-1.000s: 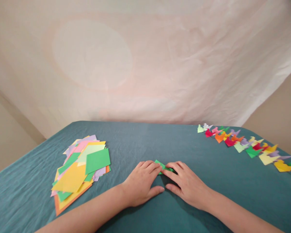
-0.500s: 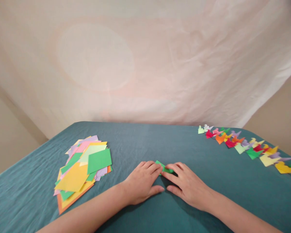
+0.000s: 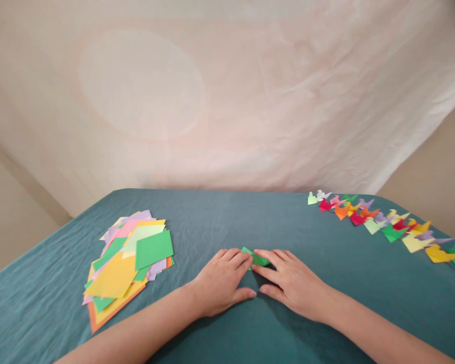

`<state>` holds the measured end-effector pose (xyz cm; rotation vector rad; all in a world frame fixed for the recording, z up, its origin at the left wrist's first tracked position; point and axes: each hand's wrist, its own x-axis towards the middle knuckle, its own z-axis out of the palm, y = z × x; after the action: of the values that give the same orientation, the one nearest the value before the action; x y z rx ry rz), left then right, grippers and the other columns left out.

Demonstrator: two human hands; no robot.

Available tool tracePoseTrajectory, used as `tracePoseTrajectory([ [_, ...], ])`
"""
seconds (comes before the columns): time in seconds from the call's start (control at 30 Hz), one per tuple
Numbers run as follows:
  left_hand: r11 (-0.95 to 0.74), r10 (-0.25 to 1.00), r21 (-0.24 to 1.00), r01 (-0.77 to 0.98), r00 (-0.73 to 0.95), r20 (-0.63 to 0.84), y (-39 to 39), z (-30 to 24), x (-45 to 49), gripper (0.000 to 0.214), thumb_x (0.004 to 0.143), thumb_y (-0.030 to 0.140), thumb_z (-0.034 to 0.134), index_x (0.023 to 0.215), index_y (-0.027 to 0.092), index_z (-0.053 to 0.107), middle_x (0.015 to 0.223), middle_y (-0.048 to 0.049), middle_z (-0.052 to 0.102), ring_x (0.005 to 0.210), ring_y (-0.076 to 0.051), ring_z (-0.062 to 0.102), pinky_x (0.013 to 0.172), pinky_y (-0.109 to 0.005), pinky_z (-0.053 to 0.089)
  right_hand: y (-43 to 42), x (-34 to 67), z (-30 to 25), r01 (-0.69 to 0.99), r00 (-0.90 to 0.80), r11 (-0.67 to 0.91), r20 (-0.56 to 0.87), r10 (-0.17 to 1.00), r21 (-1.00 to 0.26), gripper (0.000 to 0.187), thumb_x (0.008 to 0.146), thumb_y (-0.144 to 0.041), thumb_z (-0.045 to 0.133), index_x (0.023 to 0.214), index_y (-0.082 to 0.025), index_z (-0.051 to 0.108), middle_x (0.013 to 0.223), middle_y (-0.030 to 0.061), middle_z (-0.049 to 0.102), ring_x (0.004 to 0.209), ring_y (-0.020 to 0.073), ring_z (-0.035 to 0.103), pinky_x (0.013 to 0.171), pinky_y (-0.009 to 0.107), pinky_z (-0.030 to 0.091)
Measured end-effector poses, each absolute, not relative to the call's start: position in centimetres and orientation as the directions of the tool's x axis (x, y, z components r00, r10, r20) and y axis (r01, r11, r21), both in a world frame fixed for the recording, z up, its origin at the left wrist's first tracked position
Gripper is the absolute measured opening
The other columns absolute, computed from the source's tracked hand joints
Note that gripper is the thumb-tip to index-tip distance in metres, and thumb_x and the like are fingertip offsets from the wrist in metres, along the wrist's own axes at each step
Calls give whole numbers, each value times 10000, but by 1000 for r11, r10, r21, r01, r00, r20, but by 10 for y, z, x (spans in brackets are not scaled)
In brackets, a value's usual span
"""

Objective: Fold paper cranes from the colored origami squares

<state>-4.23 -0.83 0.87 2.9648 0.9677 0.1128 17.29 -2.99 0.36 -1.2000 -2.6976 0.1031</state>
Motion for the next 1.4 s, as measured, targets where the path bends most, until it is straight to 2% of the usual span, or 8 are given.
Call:
tracePoseTrajectory([
  [0.33,-811,584,52,582,808,79,-7,6,-43,612,858,578,374,1306,161,377,1276,-85,469,1177,-244,397,978,-362,293,-32,185,13,787,-593,606,128,795,-116,317,908,-412,410,1135,-309,607,1277,55,498,1126,248,448,908,433,368],
  [0.7,-814,581,56,578,810,79,-7,7,-43,602,861,578,366,1307,175,382,1290,-85,459,1183,-246,393,979,-366,297,-32,193,14,806,-570,584,143,809,-93,300,908,-379,426,1033,-252,667,1194,65,556,1120,245,449,899,421,375],
  [0.87,-825,565,68,561,822,70,-7,8,-44,542,868,564,365,1311,251,382,1291,-74,446,1176,-254,403,968,-385,312,-30,191,7,783,-584,611,203,786,-115,264,896,-339,461,996,-222,676,1156,65,574,1104,235,456,907,406,375],
  [0.97,-826,564,69,560,823,69,-7,11,-44,525,866,564,370,1304,276,391,1277,-77,451,1163,-256,414,958,-392,325,-28,188,-1,764,-586,633,275,763,-127,246,888,-223,458,1038,-190,650,1128,66,589,1074,217,472,924,396,367],
  [1.07,-823,567,70,563,821,68,-7,12,-44,516,866,561,374,1301,285,396,1267,-74,456,1158,-256,416,958,-394,328,-28,184,-7,725,-625,678,300,721,-121,334,862,-104,430,1150,-175,582,1154,69,583,1080,211,467,928,390,369],
  [1.2,-819,573,69,569,817,61,-8,12,-43,511,868,552,378,1303,285,394,1271,-71,453,1162,-257,414,958,-393,331,-27,183,-13,685,-666,720,306,681,-112,369,855,-105,444,1201,-192,542,1175,69,576,1098,215,457,910,385,391],
  [1.4,-813,582,49,580,811,60,-10,14,-42,492,872,531,394,1288,269,416,1292,-75,444,1188,-261,399,962,-395,332,-28,179,-13,704,-655,700,271,706,-121,352,848,-84,447,1169,-175,561,1152,92,574,1073,224,470,892,374,402],
])
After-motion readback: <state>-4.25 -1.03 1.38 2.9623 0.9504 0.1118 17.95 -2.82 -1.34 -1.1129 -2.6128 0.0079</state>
